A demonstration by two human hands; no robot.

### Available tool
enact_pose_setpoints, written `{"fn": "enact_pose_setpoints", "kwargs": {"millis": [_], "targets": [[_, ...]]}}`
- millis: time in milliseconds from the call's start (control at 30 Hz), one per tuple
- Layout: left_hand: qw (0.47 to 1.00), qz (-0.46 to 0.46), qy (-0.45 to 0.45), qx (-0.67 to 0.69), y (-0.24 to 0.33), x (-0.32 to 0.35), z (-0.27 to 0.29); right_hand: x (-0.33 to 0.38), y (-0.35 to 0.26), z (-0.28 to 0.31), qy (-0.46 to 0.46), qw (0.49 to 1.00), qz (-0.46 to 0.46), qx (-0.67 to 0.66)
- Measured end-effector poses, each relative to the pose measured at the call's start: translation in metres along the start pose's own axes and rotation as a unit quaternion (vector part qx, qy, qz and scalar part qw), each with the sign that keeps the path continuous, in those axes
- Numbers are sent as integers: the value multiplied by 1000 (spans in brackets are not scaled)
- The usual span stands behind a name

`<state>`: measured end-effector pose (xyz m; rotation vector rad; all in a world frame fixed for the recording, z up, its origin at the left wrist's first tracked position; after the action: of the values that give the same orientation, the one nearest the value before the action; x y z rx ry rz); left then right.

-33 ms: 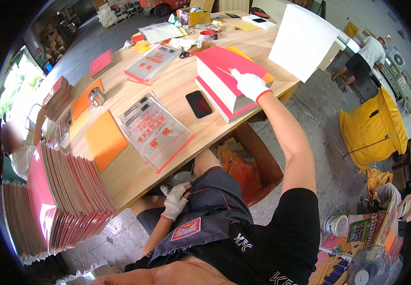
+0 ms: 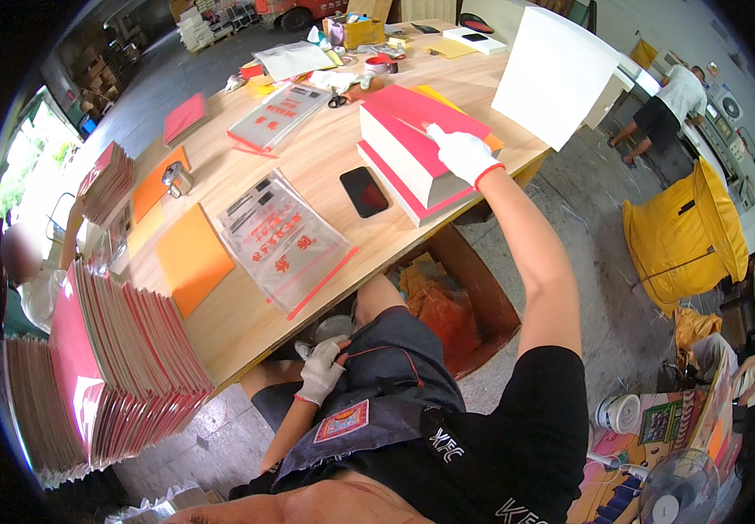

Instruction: The person assembles folders by inserting yellow and white sheets into pink paper covers and stacking the finished folders.

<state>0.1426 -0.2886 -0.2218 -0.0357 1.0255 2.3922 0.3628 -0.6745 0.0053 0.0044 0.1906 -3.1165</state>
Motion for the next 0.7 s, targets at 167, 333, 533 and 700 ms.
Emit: {"fn": "enact_pose_setpoints", "kwargs": {"millis": [167, 333, 533, 700], "targets": [[1000, 0, -3, -5, 2, -5, 0, 48, 26, -3, 39, 995, 25, 84], [999, -37, -14, 16, 18, -15, 6, 88, 38, -32, 177, 981, 56, -46], [995, -96, -5, -1, 40, -59, 40, 63, 121, -90, 153, 428, -332, -827], [999, 10, 25, 17, 39, -82, 64, 45, 114, -113, 157, 548, -168, -804]]}}
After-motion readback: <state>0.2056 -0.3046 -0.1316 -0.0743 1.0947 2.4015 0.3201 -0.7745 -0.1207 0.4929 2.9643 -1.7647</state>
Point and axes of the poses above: each hand's wrist, its own x-axis away from the middle knuckle, its own z-axis out of the back of the hand, y = z × x, the point moved 2 cm from there along -x, towards the middle knuckle, and after that the axes turned 4 degrees about -x, right-handed, at the moved point
